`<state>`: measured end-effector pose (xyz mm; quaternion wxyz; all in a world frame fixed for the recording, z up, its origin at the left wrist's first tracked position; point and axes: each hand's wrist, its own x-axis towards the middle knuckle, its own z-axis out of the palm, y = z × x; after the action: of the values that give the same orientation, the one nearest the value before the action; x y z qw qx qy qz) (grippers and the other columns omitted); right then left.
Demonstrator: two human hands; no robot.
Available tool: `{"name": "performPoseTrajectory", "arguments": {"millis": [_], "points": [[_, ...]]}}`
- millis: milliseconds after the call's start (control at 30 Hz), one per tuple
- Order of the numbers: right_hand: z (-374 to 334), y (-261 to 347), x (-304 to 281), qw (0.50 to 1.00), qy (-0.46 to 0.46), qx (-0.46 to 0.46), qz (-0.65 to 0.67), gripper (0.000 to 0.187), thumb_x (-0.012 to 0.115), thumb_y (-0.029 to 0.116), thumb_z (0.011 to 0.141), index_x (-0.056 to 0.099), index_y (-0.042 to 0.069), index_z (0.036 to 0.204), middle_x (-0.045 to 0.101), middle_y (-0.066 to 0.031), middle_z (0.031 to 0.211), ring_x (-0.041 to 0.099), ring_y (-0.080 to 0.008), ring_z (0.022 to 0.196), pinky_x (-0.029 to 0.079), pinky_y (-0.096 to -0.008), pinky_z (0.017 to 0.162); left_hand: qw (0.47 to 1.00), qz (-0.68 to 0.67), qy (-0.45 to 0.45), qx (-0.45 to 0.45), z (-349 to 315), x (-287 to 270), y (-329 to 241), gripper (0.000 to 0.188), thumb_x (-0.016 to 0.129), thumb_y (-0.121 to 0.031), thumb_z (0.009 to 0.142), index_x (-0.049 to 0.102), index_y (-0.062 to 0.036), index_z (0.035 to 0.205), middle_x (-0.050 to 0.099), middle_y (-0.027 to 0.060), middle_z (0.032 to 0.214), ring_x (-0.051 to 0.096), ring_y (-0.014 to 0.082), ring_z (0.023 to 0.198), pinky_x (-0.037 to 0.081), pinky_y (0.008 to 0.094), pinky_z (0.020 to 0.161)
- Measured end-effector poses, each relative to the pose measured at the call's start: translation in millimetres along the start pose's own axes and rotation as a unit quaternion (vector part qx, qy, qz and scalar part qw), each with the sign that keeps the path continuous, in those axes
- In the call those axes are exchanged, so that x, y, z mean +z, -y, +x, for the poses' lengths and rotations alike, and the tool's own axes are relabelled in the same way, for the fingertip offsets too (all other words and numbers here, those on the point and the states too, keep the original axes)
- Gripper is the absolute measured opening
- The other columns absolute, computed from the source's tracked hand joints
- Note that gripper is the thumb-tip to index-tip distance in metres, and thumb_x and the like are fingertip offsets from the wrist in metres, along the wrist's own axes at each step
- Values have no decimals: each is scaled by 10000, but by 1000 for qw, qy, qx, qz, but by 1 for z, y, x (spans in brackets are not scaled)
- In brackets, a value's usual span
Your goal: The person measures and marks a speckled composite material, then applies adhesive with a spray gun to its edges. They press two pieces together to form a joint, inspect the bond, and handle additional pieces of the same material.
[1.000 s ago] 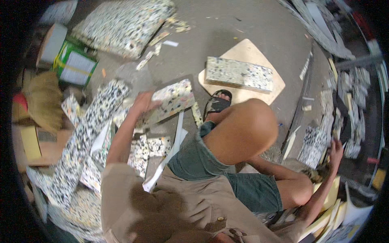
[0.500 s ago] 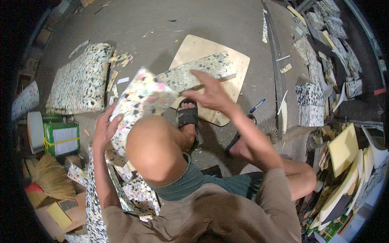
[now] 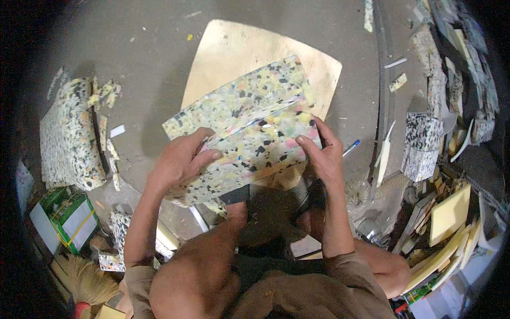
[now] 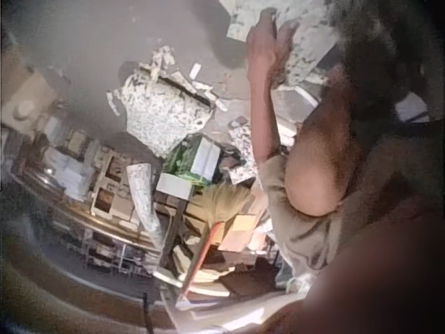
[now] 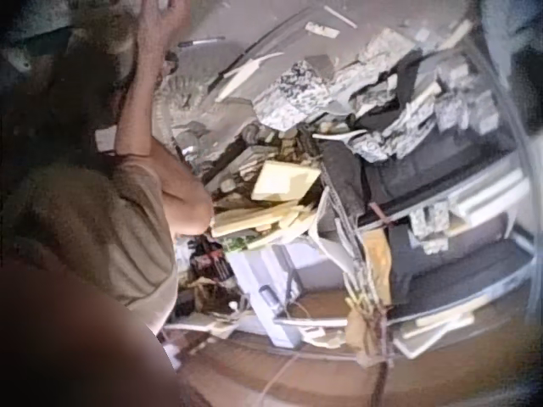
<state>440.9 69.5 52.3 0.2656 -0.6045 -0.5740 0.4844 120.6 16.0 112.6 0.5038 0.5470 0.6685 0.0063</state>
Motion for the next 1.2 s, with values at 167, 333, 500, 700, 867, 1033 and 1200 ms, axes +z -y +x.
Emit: {"name": "performPoseTrajectory", "arguments": {"millis": [167,333,500,700,867,1033,1200], "points": [[34,-9,0,995,-26,-41,-87,491,715,42,811,607,-11,1287,665,-171,1164,648,-273,1056,484,-340,943,995,24,-78,65,31,-3,-6,496,622,-406,932,566,-74,1296,593,200,930,618,429,830,492,467,735],[59,-4,-2,990,-43,3,-132,482,735,85,842,606,-4,1297,646,-196,1230,630,-298,1133,475,-356,970,994,47,-62,74,70,-17,-17,516,651,-409,905,569,-111,1319,586,181,905,619,408,731,510,462,644],[71,1,2,986,-49,43,-157,507,729,71,849,579,-18,1325,642,-212,1248,632,-290,1142,474,-349,971,995,61,-36,67,96,-28,-21,557,714,-340,863,558,-130,1356,576,157,893,622,376,709,504,446,624],[87,8,9,987,-53,65,-137,492,682,59,884,552,-53,1345,638,-199,1275,603,-236,1175,441,-341,1014,996,51,-33,62,114,-36,-18,571,749,-278,837,562,-123,1354,565,157,884,624,364,734,502,443,638],[98,8,15,984,-53,54,-160,473,683,63,879,566,-59,1321,664,-244,1206,659,-268,1107,502,-343,933,999,21,-35,36,120,-37,-13,577,765,-231,813,570,-82,1335,576,160,899,624,364,770,498,442,663],[103,6,19,984,-58,33,-168,471,691,65,878,572,-54,1318,666,-249,1204,660,-267,1115,502,-347,941,998,-2,-44,44,124,-39,-8,581,766,-252,812,566,-47,1318,577,156,907,631,364,799,500,445,681],[106,4,21,982,-59,58,-167,467,698,67,875,579,-44,1313,671,-238,1199,664,-264,1110,505,-344,935,999,-17,-41,28,128,-40,-8,554,773,-199,793,586,-47,1292,584,163,908,625,373,807,497,440,704]]}}
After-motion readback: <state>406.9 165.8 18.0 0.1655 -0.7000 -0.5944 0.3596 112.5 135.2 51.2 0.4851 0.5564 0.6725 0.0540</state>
